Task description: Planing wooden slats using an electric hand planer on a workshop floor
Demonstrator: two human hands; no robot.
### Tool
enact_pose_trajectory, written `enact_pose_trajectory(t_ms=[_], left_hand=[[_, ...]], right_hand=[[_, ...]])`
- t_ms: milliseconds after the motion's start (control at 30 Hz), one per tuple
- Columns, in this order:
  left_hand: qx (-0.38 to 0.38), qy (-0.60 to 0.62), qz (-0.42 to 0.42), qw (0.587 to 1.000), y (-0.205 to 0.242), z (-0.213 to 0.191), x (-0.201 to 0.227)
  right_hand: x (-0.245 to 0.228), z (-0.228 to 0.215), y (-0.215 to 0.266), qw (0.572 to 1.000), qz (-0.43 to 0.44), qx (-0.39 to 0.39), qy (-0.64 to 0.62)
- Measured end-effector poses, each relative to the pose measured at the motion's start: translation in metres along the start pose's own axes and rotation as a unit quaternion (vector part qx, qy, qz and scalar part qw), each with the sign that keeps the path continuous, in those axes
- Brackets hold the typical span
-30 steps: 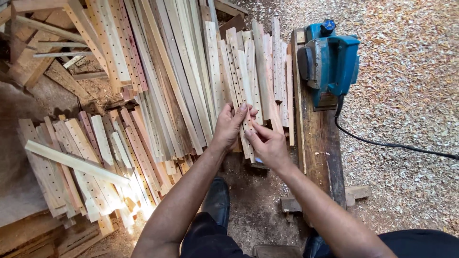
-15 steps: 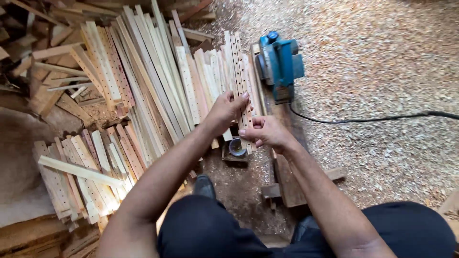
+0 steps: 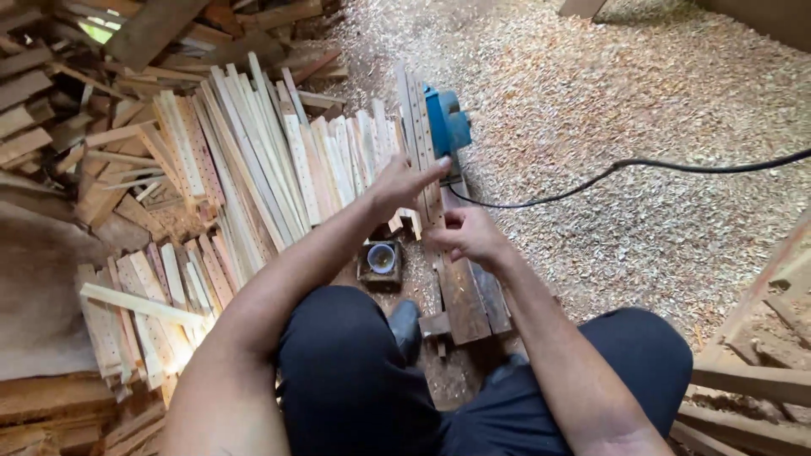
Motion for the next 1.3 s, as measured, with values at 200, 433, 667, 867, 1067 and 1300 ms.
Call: enact_pose_trajectory(t_ms=[200,433,667,867,1067,1300], left_hand=[[0.065,-0.064,0.06,0.994,-0.098,0.026,-0.044],[-0.034,0.112,0.007,0.993,-0.098,0.026,-0.043],[-0.086,0.211,-0.039,0.973,-0.13,0.002,-0.069],[-0.092,0.242,-0.037,0.965,-0.142,-0.01,-0.082],[-0.075,0.323,-0.07,0.941,-0.177,-0.002,-0.117],[-0.062,0.3,-0.058,0.95,-0.097,-0.002,-0.039]], right_hand=[[0.048,-0.027,-0.025,0.989,0.006,0.063,0.131],[0.054,-0.034,-0.04,0.996,0.069,0.058,0.007],[0.088,-0.028,-0.085,0.995,0.094,0.037,-0.02],[0.102,-0.018,-0.103,0.993,0.105,0.038,-0.021],[0.108,-0.017,-0.123,0.992,0.12,0.021,-0.022],[0.09,-0.007,-0.139,0.993,0.119,-0.002,-0.016]])
Point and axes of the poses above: each hand's wrist, its own y-axis away from the middle knuckle, its own z-axis out of the palm, x = y × z, the point moved 7 cm from there along -y, towards the middle knuckle, and after that the axes turned 8 degrees about -z, right-handed, at the moved point
